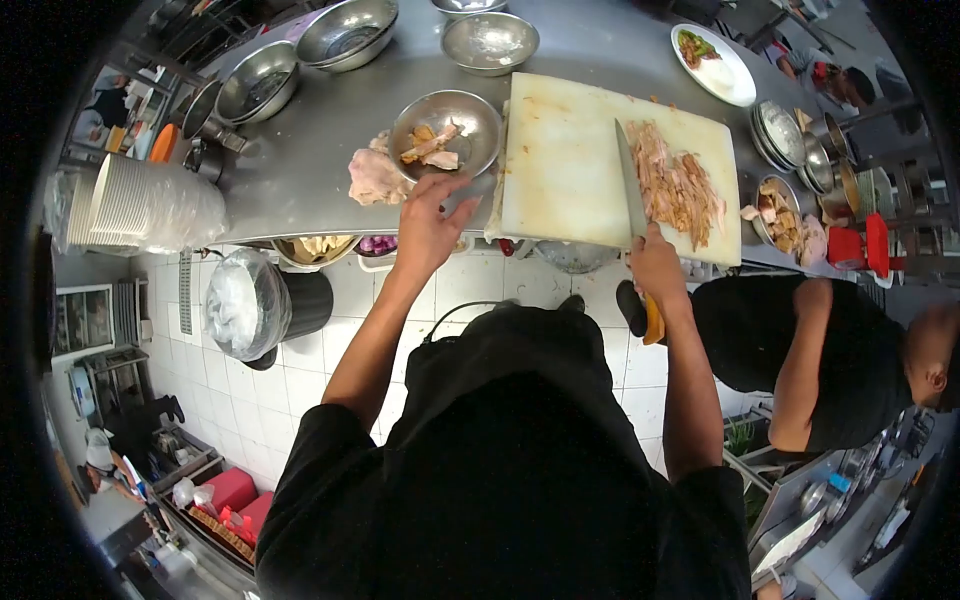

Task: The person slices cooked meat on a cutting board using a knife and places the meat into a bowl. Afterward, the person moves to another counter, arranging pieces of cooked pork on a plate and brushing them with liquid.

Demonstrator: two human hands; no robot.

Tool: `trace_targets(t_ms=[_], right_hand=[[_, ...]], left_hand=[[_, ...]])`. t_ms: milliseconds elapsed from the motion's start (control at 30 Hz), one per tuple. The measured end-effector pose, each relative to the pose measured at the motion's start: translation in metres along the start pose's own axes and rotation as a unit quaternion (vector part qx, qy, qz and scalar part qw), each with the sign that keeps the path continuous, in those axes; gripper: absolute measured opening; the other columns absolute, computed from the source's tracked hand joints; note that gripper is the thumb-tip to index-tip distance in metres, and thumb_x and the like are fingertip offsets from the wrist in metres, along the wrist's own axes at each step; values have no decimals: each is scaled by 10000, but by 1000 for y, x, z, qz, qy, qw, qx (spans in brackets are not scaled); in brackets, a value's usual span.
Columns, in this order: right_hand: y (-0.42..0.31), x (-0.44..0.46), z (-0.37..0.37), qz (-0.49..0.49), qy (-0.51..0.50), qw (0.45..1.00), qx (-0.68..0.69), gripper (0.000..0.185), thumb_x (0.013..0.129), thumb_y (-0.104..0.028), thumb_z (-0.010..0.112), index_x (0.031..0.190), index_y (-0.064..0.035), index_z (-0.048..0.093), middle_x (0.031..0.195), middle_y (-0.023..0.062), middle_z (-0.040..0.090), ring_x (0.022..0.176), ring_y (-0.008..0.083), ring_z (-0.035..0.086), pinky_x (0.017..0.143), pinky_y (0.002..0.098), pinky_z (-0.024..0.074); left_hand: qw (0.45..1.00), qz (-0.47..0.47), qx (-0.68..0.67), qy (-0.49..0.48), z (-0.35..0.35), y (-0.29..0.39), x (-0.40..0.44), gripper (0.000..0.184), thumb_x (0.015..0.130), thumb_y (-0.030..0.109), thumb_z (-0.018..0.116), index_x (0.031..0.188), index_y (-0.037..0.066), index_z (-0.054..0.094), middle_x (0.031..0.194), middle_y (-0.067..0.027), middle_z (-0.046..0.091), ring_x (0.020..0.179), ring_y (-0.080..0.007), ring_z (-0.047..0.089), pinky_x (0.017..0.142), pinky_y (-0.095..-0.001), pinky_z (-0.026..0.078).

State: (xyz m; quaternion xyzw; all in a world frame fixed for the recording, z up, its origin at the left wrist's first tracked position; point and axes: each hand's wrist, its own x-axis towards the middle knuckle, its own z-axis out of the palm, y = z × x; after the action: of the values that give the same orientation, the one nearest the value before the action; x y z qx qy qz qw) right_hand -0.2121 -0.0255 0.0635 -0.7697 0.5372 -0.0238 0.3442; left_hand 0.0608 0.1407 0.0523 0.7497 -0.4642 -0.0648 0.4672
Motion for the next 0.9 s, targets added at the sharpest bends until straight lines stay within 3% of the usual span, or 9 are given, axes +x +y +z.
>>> trace_targets(t_ms=[67, 100, 233, 300, 400, 467, 633, 700, 900], right_hand=[[-3, 5, -3, 13, 13, 1000, -20, 239, 940, -148, 422, 1064, 56, 435, 676, 289, 618, 477, 371, 620, 529, 470, 532], [1, 8, 1, 8, 22, 999, -24, 311, 943, -172, 442, 1143, 66, 441, 654, 247, 609, 424, 315, 601, 424, 409, 505], [-6, 18, 10, -30, 47, 997, -62, 288, 934, -158, 446, 1121, 61, 455, 652, 251, 610, 452, 329, 611, 461, 426, 511], [-21, 19, 14, -88, 79, 989, -87, 285, 918, -161, 464, 1105, 54, 455, 791, 339, 619, 762, 493, 621, 745, 551, 483], [-37, 20, 21, -81, 54, 994, -53, 284, 911, -163, 473, 1099, 49, 461, 838, 352, 612, 838, 519, 592, 761, 573, 459], [-42, 21, 24, -83, 46, 994, -52, 282, 911, -165, 474, 1097, 47, 465, 837, 353, 612, 830, 517, 595, 762, 574, 458], [-58, 16, 27, -78, 41, 995, -45, 277, 915, -180, 479, 1083, 40, 473, 830, 349, 616, 825, 507, 606, 747, 564, 462], [-72, 8, 20, 9, -24, 999, 36, 283, 925, -204, 484, 1075, 35, 471, 820, 342, 619, 820, 499, 613, 733, 548, 471], [-53, 21, 39, -94, 57, 994, 6, 313, 908, -221, 564, 1068, 33, 472, 795, 319, 625, 800, 490, 616, 729, 527, 483]], left_hand=[[999, 17, 26, 18, -5, -5, -2, 252, 788, 119, 736, 1021, 29, 699, 1019, -96, 654, 750, -215, 625, 591, -304, 487], [1000, 4, 17, 19, -9, -4, -3, 246, 779, 107, 733, 1004, 15, 694, 1009, -120, 648, 815, -262, 627, 646, -335, 507], [996, -84, -42, -2, -18, 7, -6, 236, 764, 84, 731, 982, 2, 690, 1002, -144, 645, 905, -324, 627, 718, -373, 531], [998, -54, -34, 13, -13, 0, -8, 237, 763, 81, 731, 982, 0, 689, 1006, -143, 644, 889, -323, 630, 715, -374, 533], [999, -10, -24, 33, -7, -7, -12, 251, 770, 86, 736, 1004, 8, 691, 1012, -125, 644, 826, -277, 630, 660, -343, 518], [999, 3, -19, 40, -8, -6, -13, 264, 777, 92, 741, 1026, 18, 694, 1015, -109, 645, 781, -232, 627, 608, -312, 500], [997, -55, -35, 29, -16, -1, -21, 238, 762, 95, 734, 973, -7, 689, 1001, -150, 638, 828, -309, 634, 666, -369, 527], [998, -33, -25, 40, -16, -6, -23, 236, 767, 98, 731, 974, -8, 688, 1000, -147, 637, 799, -305, 631, 650, -369, 523], [995, -72, -48, 50, -22, 2, -22, 218, 777, 89, 719, 969, -9, 687, 959, -139, 641, 743, -282, 628, 645, -357, 513]])
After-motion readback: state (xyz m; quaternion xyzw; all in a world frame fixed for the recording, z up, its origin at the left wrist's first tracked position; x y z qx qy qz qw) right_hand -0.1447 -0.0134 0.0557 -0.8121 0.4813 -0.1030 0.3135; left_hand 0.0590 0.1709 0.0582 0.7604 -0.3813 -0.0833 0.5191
